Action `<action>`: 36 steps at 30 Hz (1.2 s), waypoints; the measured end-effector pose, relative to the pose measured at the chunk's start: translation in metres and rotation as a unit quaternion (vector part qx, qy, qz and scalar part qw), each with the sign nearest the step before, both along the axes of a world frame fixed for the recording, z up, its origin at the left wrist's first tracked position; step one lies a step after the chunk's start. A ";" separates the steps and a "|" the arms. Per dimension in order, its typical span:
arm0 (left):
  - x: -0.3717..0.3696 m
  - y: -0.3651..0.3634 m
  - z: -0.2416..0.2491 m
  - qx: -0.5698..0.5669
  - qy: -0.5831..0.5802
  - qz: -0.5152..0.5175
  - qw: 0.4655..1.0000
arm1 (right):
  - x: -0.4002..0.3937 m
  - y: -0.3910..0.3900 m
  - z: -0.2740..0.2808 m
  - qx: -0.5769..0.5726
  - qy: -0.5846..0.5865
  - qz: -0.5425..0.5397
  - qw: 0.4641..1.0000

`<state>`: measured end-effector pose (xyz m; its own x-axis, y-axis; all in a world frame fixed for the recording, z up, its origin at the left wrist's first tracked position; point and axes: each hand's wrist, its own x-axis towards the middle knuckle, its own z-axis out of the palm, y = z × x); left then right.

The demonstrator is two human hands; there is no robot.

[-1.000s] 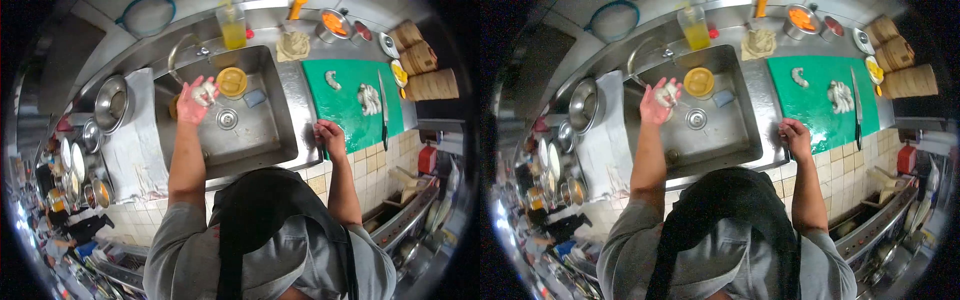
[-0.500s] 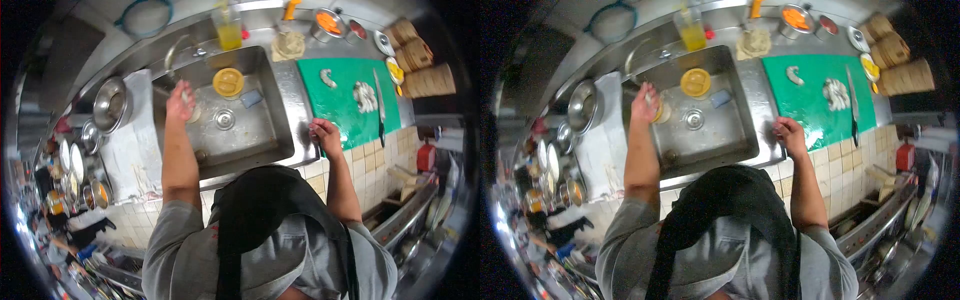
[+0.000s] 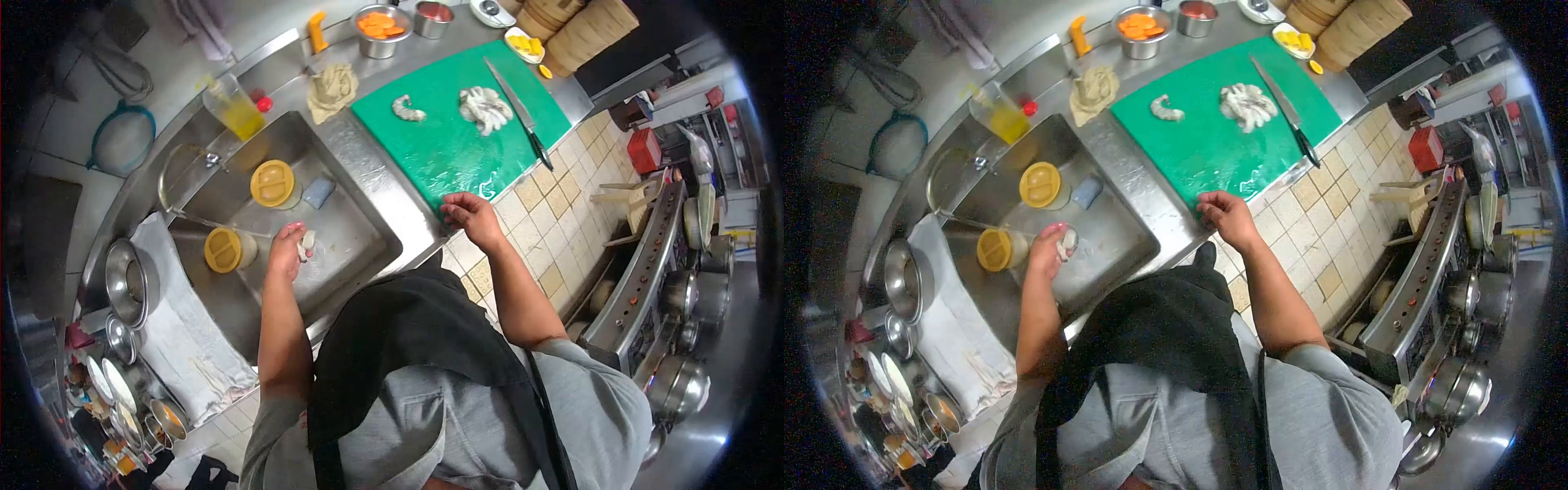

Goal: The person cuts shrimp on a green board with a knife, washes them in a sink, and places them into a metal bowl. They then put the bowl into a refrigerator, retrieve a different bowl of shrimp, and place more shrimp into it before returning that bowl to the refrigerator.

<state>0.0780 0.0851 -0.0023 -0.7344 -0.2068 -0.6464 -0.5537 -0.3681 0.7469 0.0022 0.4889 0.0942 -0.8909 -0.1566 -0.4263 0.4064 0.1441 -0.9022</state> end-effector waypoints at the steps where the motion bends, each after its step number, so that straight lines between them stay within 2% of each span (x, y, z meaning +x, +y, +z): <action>1: -0.010 0.015 0.015 0.015 0.041 -0.004 0.999 | -0.003 0.008 0.002 0.020 0.004 0.006 1.000; 4: -0.045 0.070 0.071 0.011 0.112 -0.052 0.992 | -0.023 0.040 -0.003 0.048 0.040 0.035 0.997; 6: -0.073 0.112 0.091 0.028 0.147 -0.061 0.987 | -0.036 0.064 0.011 0.065 0.054 0.043 0.996; 10: -0.130 0.203 0.115 0.092 0.221 -0.054 0.969 | -0.062 0.126 0.017 0.088 0.088 0.031 0.992; 14: -0.181 0.256 0.129 0.068 0.233 -0.056 0.969 | -0.077 0.190 0.008 0.099 0.092 -0.005 0.991; 15: -0.196 0.256 0.129 -0.145 0.216 -0.143 0.955 | -0.077 0.205 0.001 0.087 0.085 -0.017 0.992; 16: -0.207 0.255 0.128 -0.348 0.187 -0.225 0.891 | -0.075 0.216 0.001 0.087 0.079 -0.014 0.993; 17: -0.214 0.251 0.118 -0.348 0.182 -0.224 0.892 | -0.073 0.226 0.003 0.100 0.085 -0.015 0.991; 18: -0.222 0.244 0.099 -0.528 0.199 -0.229 0.793 | -0.075 0.235 0.004 0.112 0.094 -0.016 0.989; 19: -0.230 0.236 0.087 -0.686 0.206 -0.225 0.660 | -0.077 0.244 0.000 0.124 0.099 -0.017 0.987; 20: -0.235 0.228 0.083 -0.690 0.202 -0.224 0.658 | -0.082 0.251 -0.005 0.119 0.099 -0.013 0.988; 22: -0.237 0.220 0.086 -0.716 0.157 -0.263 0.628 | -0.085 0.255 -0.007 0.197 0.224 -0.030 0.954; 24: -0.235 0.222 0.094 -0.737 0.150 -0.265 0.603 | -0.091 0.257 -0.005 0.209 0.208 -0.047 0.954; 28: -0.216 0.237 0.106 -0.781 0.123 -0.260 0.555 | -0.115 0.253 -0.004 0.266 0.279 -0.021 0.922; 29: -0.210 0.242 0.108 -0.783 0.117 -0.261 0.552 | -0.122 0.250 -0.005 0.301 0.334 -0.006 0.893; 30: -0.204 0.249 0.112 -0.748 0.108 -0.278 0.593 | -0.129 0.246 -0.005 0.334 0.388 0.009 0.859; 31: -0.197 0.255 0.114 -0.709 0.098 -0.294 0.633 | -0.137 0.242 -0.007 0.340 0.392 0.020 0.855; 35: -0.169 0.260 0.104 -0.695 0.089 -0.285 0.654 | -0.166 0.229 -0.013 0.379 0.324 0.059 0.865; 36: -0.164 0.259 0.100 -0.666 0.069 -0.288 0.685 | -0.171 0.229 -0.014 0.376 0.324 0.065 0.866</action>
<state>-0.0856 0.3439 0.0981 -0.9772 -0.1960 -0.0821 -0.2110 0.9400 0.2679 -0.1690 0.7175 0.0797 -0.9768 -0.1687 0.1318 -0.2139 0.7963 -0.5658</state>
